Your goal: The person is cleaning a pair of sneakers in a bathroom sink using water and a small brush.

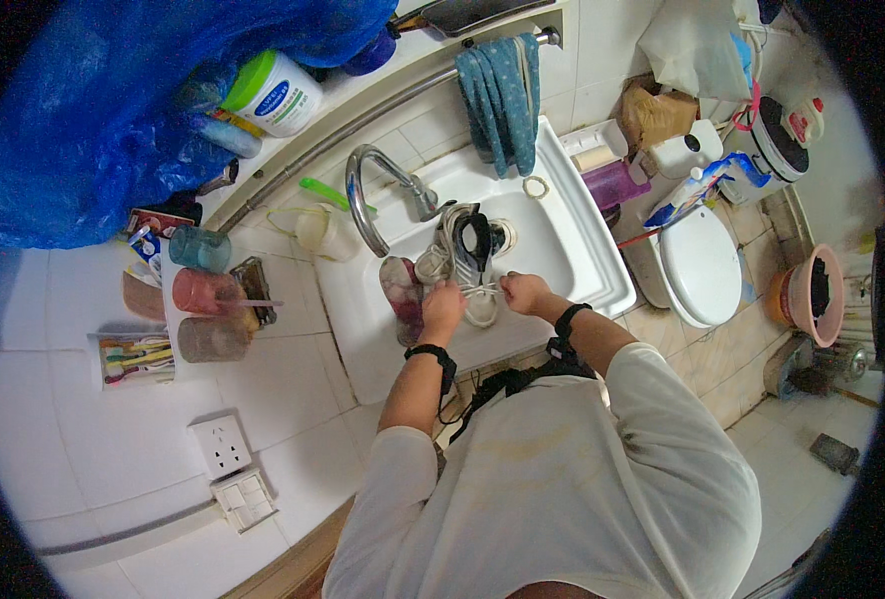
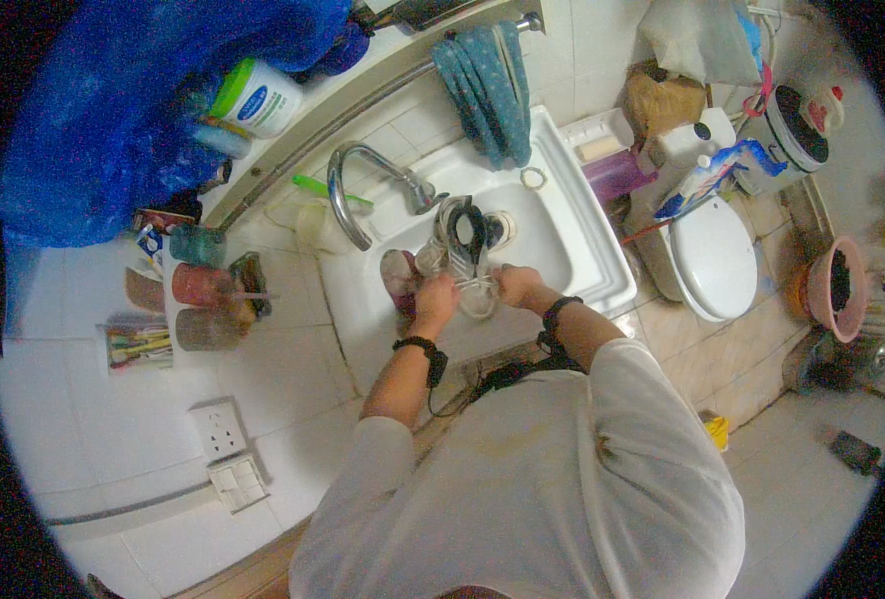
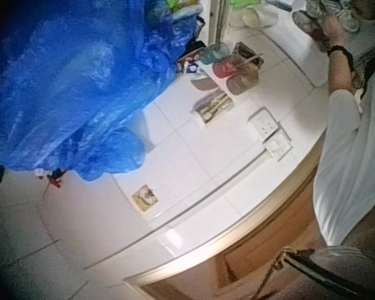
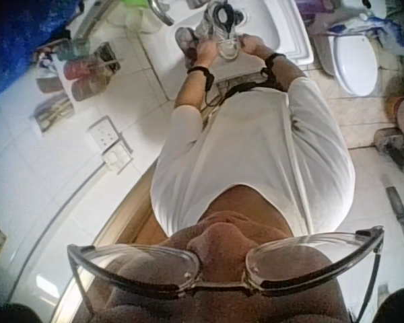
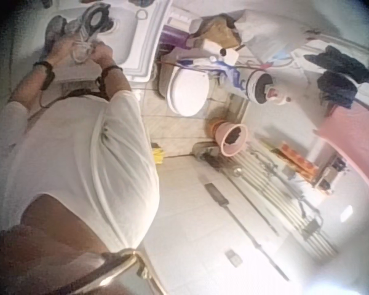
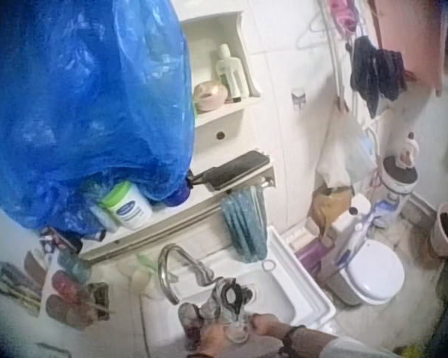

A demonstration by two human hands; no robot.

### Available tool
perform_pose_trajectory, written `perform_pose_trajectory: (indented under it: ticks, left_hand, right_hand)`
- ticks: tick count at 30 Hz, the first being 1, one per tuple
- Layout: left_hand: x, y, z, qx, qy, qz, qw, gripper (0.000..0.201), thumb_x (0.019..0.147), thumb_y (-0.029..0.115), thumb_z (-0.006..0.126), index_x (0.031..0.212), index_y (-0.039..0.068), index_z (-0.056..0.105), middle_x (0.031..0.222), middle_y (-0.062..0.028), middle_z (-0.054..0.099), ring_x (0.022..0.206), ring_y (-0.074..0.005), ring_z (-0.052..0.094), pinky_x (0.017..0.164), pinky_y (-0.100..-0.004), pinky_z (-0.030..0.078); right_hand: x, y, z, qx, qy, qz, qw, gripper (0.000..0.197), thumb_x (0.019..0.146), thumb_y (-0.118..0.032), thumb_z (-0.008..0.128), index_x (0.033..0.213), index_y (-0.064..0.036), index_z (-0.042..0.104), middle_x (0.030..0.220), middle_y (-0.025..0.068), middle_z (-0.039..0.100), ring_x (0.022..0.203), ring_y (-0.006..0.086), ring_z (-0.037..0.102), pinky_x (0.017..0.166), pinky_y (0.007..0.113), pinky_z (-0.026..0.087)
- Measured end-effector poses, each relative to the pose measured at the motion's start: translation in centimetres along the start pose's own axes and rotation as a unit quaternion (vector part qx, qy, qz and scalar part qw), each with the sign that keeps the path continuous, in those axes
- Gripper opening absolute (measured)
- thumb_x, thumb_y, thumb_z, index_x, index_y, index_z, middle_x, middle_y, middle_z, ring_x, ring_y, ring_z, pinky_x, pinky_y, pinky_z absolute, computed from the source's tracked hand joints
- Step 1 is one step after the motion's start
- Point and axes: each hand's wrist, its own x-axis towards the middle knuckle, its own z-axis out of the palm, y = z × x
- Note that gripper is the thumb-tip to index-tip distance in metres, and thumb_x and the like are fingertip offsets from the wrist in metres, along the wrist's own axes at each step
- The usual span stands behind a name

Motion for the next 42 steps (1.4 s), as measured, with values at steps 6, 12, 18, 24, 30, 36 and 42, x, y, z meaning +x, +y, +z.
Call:
perform_pose_trajectory:
  ticks: [6,12,18,24,30,36,42]
  left_hand:
    - [-0.5,-0.4,-0.7,0.008,0.036,0.035,0.999,0.021,0.071,0.018,0.061,0.083,0.002,0.056,0.080,-0.0142,0.060,0.079,-0.0310,0.059,0.069,-0.0406,0.049]
    - [-0.1,-1.4,0.7,-0.001,0.086,0.062,0.994,0.016,0.078,0.017,0.054,0.080,0.002,0.050,0.069,-0.0179,0.057,0.067,-0.0372,0.058,0.059,-0.0476,0.046]
    - [0.6,-1.1,-0.3,0.004,0.008,0.037,0.999,0.019,0.079,0.019,0.054,0.085,0.002,0.049,0.070,-0.0183,0.058,0.068,-0.0377,0.058,0.060,-0.0477,0.046]
    - [0.6,1.4,-1.0,0.010,-0.048,0.008,0.999,0.029,0.072,0.022,0.065,0.090,0.003,0.053,0.091,-0.0162,0.057,0.084,-0.0319,0.059,0.071,-0.0424,0.049]
    - [1.0,2.7,-0.2,-0.013,0.006,0.053,0.999,0.027,0.072,0.021,0.066,0.093,0.007,0.056,0.091,-0.0130,0.056,0.082,-0.0327,0.059,0.069,-0.0426,0.048]
    - [1.4,3.2,1.4,0.087,0.027,0.017,0.996,0.022,0.073,0.019,0.060,0.089,0.004,0.057,0.090,-0.0142,0.057,0.079,-0.0291,0.060,0.069,-0.0392,0.049]
    - [1.8,2.3,0.5,0.061,0.016,0.098,0.993,0.016,0.076,0.014,0.055,0.087,0.003,0.058,0.087,-0.0140,0.058,0.078,-0.0301,0.060,0.070,-0.0398,0.049]
  right_hand:
    - [-1.1,2.6,-1.4,-0.051,-0.030,0.036,0.998,0.019,0.073,-0.016,0.048,0.086,-0.0042,0.054,0.087,0.0163,0.059,0.079,0.0349,0.059,0.069,0.044,0.049]
    - [-1.1,2.7,-4.6,-0.142,-0.153,0.110,0.972,0.025,0.073,-0.015,0.050,0.094,-0.0055,0.062,0.093,0.0136,0.064,0.087,0.0300,0.062,0.072,0.039,0.051]
    - [-0.4,4.2,-3.9,-0.162,-0.194,0.161,0.954,0.021,0.069,-0.012,0.059,0.088,-0.0093,0.068,0.096,0.0108,0.065,0.089,0.0295,0.063,0.071,0.037,0.052]
    - [1.9,-0.9,-1.4,-0.093,-0.058,0.039,0.993,0.030,0.073,-0.029,0.063,0.090,-0.0047,0.059,0.093,0.0158,0.060,0.085,0.0293,0.061,0.071,0.040,0.051]
    - [2.4,-3.4,1.2,-0.033,0.017,0.103,0.994,0.030,0.072,-0.032,0.062,0.085,-0.0050,0.060,0.082,0.0142,0.062,0.075,0.0301,0.063,0.065,0.040,0.051]
    - [2.9,-2.5,2.8,-0.034,0.048,0.100,0.993,0.017,0.077,-0.017,0.052,0.083,-0.0041,0.061,0.085,0.0155,0.062,0.076,0.0300,0.063,0.063,0.041,0.051]
    - [2.0,-1.5,2.3,-0.019,0.020,0.087,0.996,0.018,0.077,-0.019,0.053,0.090,-0.0080,0.057,0.086,0.0146,0.062,0.076,0.0309,0.062,0.064,0.040,0.050]
